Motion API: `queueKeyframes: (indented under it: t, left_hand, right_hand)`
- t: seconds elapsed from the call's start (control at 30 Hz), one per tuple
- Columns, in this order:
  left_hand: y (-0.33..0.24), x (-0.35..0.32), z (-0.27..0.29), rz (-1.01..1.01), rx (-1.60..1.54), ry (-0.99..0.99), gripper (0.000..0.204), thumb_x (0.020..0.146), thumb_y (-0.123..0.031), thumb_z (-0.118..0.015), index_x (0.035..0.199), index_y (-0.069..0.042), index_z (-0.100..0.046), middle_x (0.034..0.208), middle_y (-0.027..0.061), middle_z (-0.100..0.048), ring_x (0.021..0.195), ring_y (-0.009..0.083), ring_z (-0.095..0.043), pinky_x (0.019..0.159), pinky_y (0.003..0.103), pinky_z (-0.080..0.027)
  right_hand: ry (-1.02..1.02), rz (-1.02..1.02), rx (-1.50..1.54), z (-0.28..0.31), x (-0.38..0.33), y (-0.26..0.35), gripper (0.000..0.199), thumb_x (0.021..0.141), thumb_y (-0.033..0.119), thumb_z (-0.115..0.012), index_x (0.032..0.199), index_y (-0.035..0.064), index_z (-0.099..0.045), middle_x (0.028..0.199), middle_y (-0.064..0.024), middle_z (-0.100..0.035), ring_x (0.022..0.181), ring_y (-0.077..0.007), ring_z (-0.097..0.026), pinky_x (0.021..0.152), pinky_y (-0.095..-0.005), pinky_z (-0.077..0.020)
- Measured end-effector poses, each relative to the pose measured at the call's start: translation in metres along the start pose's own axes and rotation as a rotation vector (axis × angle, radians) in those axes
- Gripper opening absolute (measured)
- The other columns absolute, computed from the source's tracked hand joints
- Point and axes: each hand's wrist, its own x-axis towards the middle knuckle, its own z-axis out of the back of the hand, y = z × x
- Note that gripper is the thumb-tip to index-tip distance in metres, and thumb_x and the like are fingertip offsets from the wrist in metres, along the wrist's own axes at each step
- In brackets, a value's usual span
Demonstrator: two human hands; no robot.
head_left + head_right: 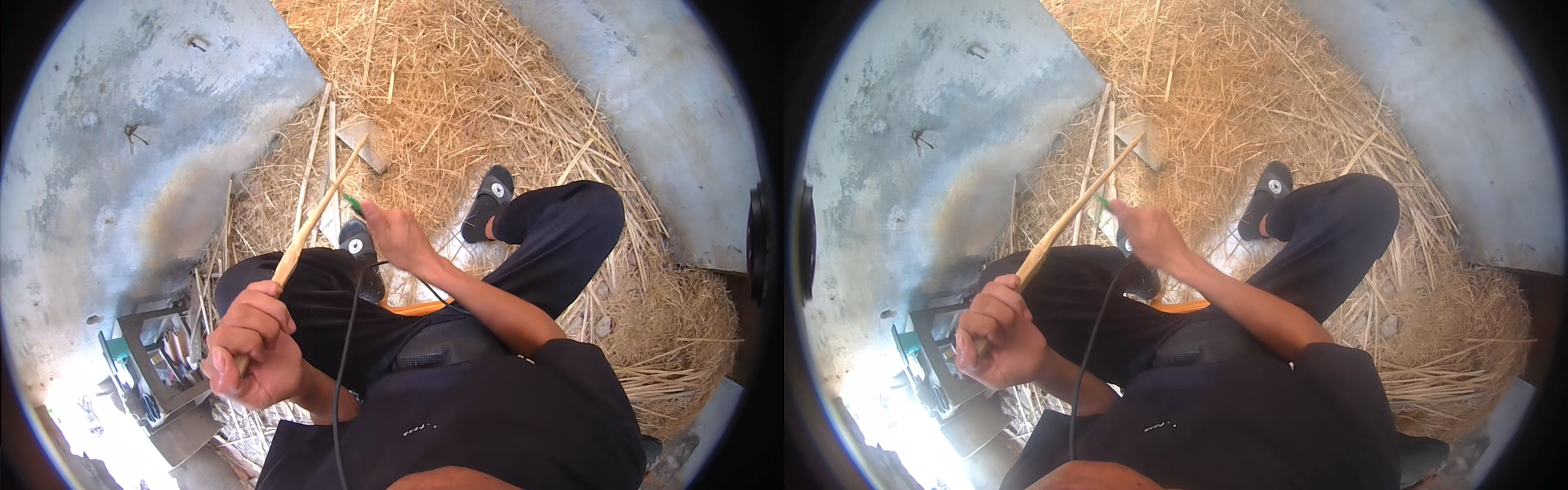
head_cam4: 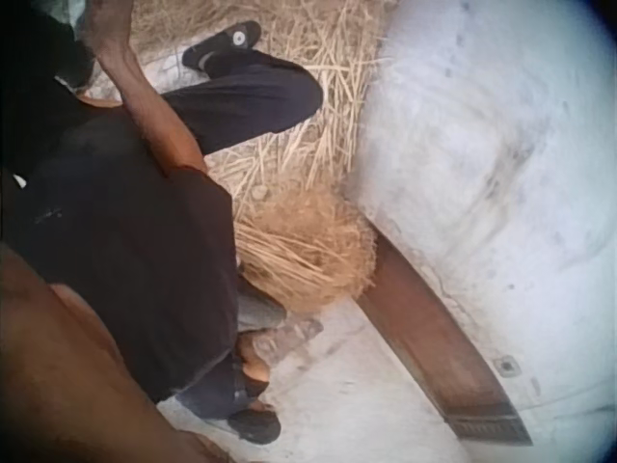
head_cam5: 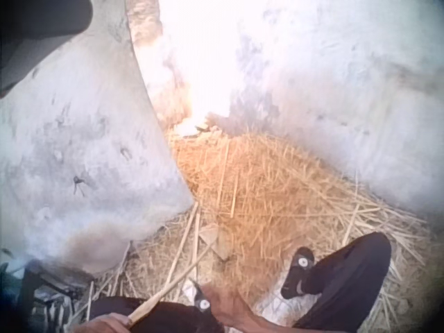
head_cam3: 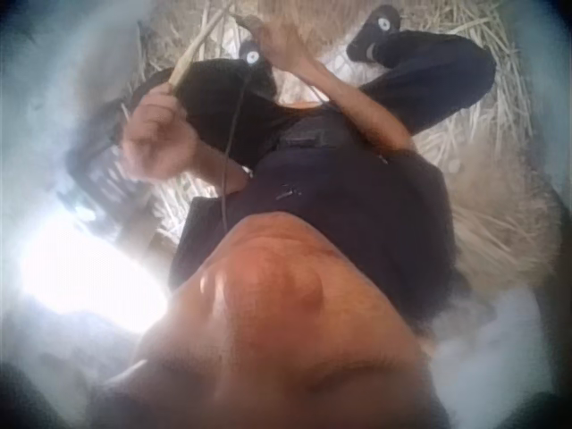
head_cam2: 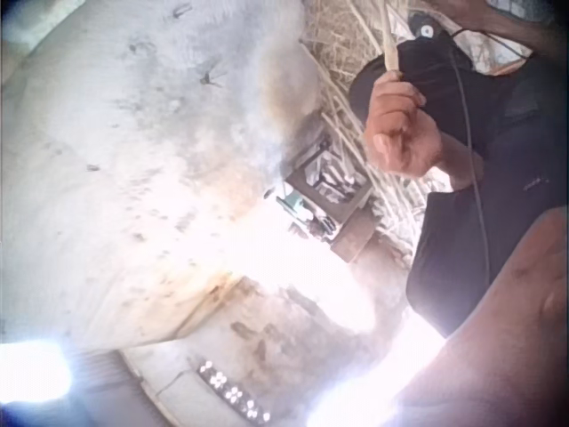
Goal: The person is sharpening the end of a wooden stick using a small green sharpening tool. They hold the stick in the left hand and repeatedly scrape the tip with the tool held in the right hand.
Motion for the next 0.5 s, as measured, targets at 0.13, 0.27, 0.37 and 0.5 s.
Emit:
queueKeyframes:
  t: [0.13, 0.27, 0.37, 0.5]
  left_hand:
    - [0.008, -0.006, -0.001, -0.051, -0.127, -0.074, 0.034, 0.085, -0.024, -0.031, 0.055, -0.008, -0.034, 0.043, 0.0070, -0.034, 0.039, 0.0165, -0.028, 0.053, 0.037, -0.033]
    - [0.013, 0.003, -0.001, -0.110, -0.201, -0.066, 0.035, 0.085, -0.026, -0.032, 0.055, -0.009, -0.033, 0.043, 0.0045, -0.032, 0.040, 0.0150, -0.024, 0.050, 0.034, -0.026]
    - [0.021, 0.009, 0.000, -0.132, -0.337, -0.146, 0.036, 0.085, -0.027, -0.032, 0.055, -0.009, -0.033, 0.044, 0.0043, -0.031, 0.041, 0.0150, -0.024, 0.049, 0.034, -0.025]
    - [0.049, 0.004, -0.004, -0.012, -0.211, -0.028, 0.036, 0.085, -0.022, -0.033, 0.052, -0.008, -0.031, 0.043, 0.0057, -0.029, 0.042, 0.0155, -0.024, 0.049, 0.034, -0.026]
  right_hand:
    - [-0.002, 0.281, -0.042, -0.005, 0.009, -0.011, 0.045, 0.095, 0.036, -0.038, 0.081, 0.0010, -0.062, 0.055, -0.0172, -0.052, 0.044, -0.0291, -0.050, 0.046, -0.0386, -0.0399]
    - [-0.035, 0.121, -0.254, -0.009, 0.021, -0.023, 0.035, 0.096, 0.028, -0.037, 0.088, 0.0076, -0.065, 0.060, -0.0145, -0.060, 0.047, -0.0284, -0.057, 0.045, -0.0380, -0.0431]
    - [-0.010, 0.197, -0.071, -0.010, 0.019, -0.024, 0.054, 0.096, 0.037, -0.038, 0.065, -0.0038, -0.055, 0.045, -0.0195, -0.043, 0.038, -0.0274, -0.045, 0.042, -0.0395, -0.0361]
    - [0.091, 0.051, -0.058, -0.002, 0.017, -0.021, 0.051, 0.096, 0.038, -0.036, 0.073, -0.0015, -0.059, 0.047, -0.0204, -0.046, 0.041, -0.0314, -0.050, 0.046, -0.0448, -0.0384]
